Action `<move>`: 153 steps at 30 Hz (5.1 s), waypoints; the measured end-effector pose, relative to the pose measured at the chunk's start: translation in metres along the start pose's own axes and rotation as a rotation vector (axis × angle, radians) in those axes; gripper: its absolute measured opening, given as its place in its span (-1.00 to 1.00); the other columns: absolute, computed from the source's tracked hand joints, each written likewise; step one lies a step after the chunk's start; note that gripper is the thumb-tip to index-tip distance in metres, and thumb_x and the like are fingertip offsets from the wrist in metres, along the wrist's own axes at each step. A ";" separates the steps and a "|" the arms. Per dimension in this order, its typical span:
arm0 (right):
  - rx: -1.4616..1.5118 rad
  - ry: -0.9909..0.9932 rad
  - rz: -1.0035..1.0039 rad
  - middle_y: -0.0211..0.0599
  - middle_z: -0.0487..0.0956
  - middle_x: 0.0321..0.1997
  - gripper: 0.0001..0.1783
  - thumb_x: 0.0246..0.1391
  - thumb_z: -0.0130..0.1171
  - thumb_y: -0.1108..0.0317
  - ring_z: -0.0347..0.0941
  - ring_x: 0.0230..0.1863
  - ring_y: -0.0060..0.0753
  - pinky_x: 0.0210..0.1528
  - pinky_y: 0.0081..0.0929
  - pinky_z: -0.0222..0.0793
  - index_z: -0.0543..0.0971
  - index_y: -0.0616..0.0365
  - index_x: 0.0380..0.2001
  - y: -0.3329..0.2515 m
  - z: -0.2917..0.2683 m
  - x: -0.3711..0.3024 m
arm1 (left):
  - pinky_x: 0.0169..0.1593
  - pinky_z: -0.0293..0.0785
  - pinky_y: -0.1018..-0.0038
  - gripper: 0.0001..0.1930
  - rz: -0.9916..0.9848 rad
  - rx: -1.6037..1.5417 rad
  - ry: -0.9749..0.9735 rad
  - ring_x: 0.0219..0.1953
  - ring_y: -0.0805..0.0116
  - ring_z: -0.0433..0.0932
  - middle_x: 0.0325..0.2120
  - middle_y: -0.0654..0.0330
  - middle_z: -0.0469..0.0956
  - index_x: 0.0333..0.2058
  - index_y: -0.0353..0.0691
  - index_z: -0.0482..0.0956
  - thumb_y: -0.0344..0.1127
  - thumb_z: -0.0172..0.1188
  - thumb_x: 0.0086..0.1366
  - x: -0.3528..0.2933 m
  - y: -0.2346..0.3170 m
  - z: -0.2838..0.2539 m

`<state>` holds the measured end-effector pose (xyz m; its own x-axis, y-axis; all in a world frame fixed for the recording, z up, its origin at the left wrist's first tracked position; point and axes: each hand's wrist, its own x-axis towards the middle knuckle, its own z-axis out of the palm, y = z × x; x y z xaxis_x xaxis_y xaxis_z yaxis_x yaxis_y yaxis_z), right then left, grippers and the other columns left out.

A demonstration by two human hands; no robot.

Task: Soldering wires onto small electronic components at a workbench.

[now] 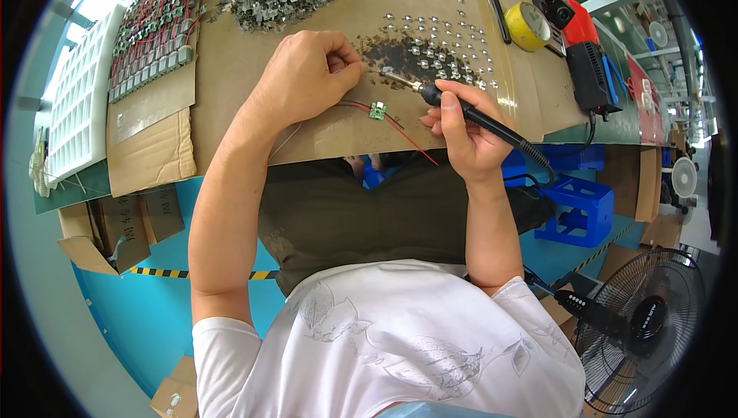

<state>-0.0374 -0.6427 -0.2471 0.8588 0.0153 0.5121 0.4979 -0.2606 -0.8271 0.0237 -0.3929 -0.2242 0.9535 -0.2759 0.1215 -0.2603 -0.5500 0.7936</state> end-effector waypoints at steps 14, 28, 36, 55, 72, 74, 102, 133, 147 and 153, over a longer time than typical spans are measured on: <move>-0.006 -0.004 -0.026 -0.28 0.68 -0.42 -0.84 0.29 0.34 0.50 0.71 -0.44 -0.55 -0.46 -0.68 0.57 0.72 0.34 -0.11 0.000 -0.001 0.000 | -0.45 0.38 0.54 -0.81 0.010 0.030 -0.024 -0.56 0.64 0.40 -0.62 0.32 0.56 -0.29 -0.37 0.74 -0.31 0.42 0.31 0.001 0.002 -0.001; -0.075 -0.034 -0.057 -0.29 0.71 -0.46 -0.83 0.35 0.26 0.50 0.63 -0.53 -0.63 -0.43 -0.65 0.61 0.71 0.37 -0.08 0.000 -0.003 0.001 | -0.25 0.60 0.31 -0.79 0.034 0.071 -0.008 -0.45 0.19 0.69 -0.53 0.07 0.70 -0.30 -0.32 0.76 -0.26 0.39 0.26 0.001 0.003 0.003; 0.038 0.049 -0.063 -0.31 0.69 -0.45 -0.83 0.30 0.31 0.50 0.70 -0.47 -0.54 -0.45 -0.66 0.55 0.71 0.33 -0.10 0.001 -0.003 -0.001 | -0.42 0.43 0.50 -0.81 -0.019 -0.037 -0.004 -0.53 0.61 0.46 -0.59 0.31 0.60 -0.28 -0.36 0.75 -0.30 0.42 0.32 0.002 0.009 -0.006; -0.430 -0.163 -0.451 -0.26 0.59 -0.37 -0.57 -0.01 0.44 0.67 0.52 -0.32 -0.16 -0.24 -0.27 0.48 0.66 0.18 -0.02 -0.016 0.020 -0.003 | -0.28 0.62 0.31 -0.96 0.120 0.017 0.372 -0.41 0.09 0.73 -0.44 0.02 0.70 -0.18 -0.28 0.61 -0.50 0.20 0.45 -0.059 0.020 0.014; -0.265 -0.133 -0.353 -0.14 0.69 -0.22 -0.56 0.09 0.40 0.70 0.69 -0.23 -0.18 -0.14 -0.37 0.61 0.63 0.22 0.05 -0.012 0.039 0.013 | 0.00 0.63 0.12 -0.71 0.288 0.066 0.144 -0.09 -0.07 0.69 -0.17 0.00 0.72 -0.10 -0.28 0.75 -0.44 0.29 0.19 -0.044 0.026 0.013; -0.227 -0.152 -0.275 -0.19 0.72 -0.18 -0.61 0.16 0.41 0.65 0.70 -0.20 -0.35 -0.12 -0.45 0.61 0.63 0.22 0.06 -0.010 0.035 0.010 | -0.01 0.62 0.11 -0.73 0.268 0.064 0.051 -0.10 -0.07 0.68 -0.19 0.00 0.72 -0.09 -0.28 0.75 -0.41 0.32 0.21 -0.043 0.025 0.012; 0.128 0.001 -0.060 -0.26 0.74 -0.29 -0.56 0.34 0.36 0.34 0.71 -0.38 -0.54 -0.34 -0.64 0.65 0.60 0.34 0.18 0.008 0.007 0.000 | -0.09 0.58 0.14 -0.88 0.181 0.390 0.084 -0.20 -0.06 0.64 -0.30 0.04 0.62 -0.29 -0.27 0.71 -0.34 0.34 0.32 -0.017 0.023 0.013; 0.012 0.106 0.014 -0.44 0.65 -0.49 -0.87 0.25 0.36 0.50 0.51 -0.54 -0.78 -0.54 -0.75 0.35 0.73 0.31 -0.16 0.004 0.013 -0.003 | -0.10 0.61 0.16 -0.89 0.236 0.441 0.109 -0.23 -0.05 0.65 -0.27 0.04 0.60 -0.30 -0.29 0.67 -0.36 0.30 0.35 -0.009 0.017 0.017; -0.004 0.102 0.021 -0.41 0.66 -0.49 -0.87 0.25 0.36 0.49 0.54 -0.53 -0.76 -0.54 -0.74 0.37 0.73 0.30 -0.16 0.002 0.013 -0.004 | -0.12 0.58 0.15 -0.89 0.223 0.438 0.107 -0.23 -0.06 0.62 -0.27 0.06 0.58 -0.30 -0.27 0.66 -0.35 0.31 0.35 -0.009 0.018 0.018; 0.010 0.099 0.034 -0.40 0.67 -0.48 -0.87 0.25 0.36 0.50 0.56 -0.52 -0.75 -0.53 -0.74 0.39 0.73 0.30 -0.17 0.000 0.014 -0.004 | -0.12 0.58 0.15 -0.89 0.229 0.441 0.109 -0.23 -0.06 0.62 -0.27 0.07 0.57 -0.30 -0.27 0.67 -0.35 0.31 0.35 -0.010 0.018 0.018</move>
<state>-0.0388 -0.6299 -0.2525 0.8593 -0.0890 0.5036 0.4702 -0.2500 -0.8464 0.0072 -0.4144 -0.2222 0.8684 -0.3576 0.3436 -0.4818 -0.7721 0.4144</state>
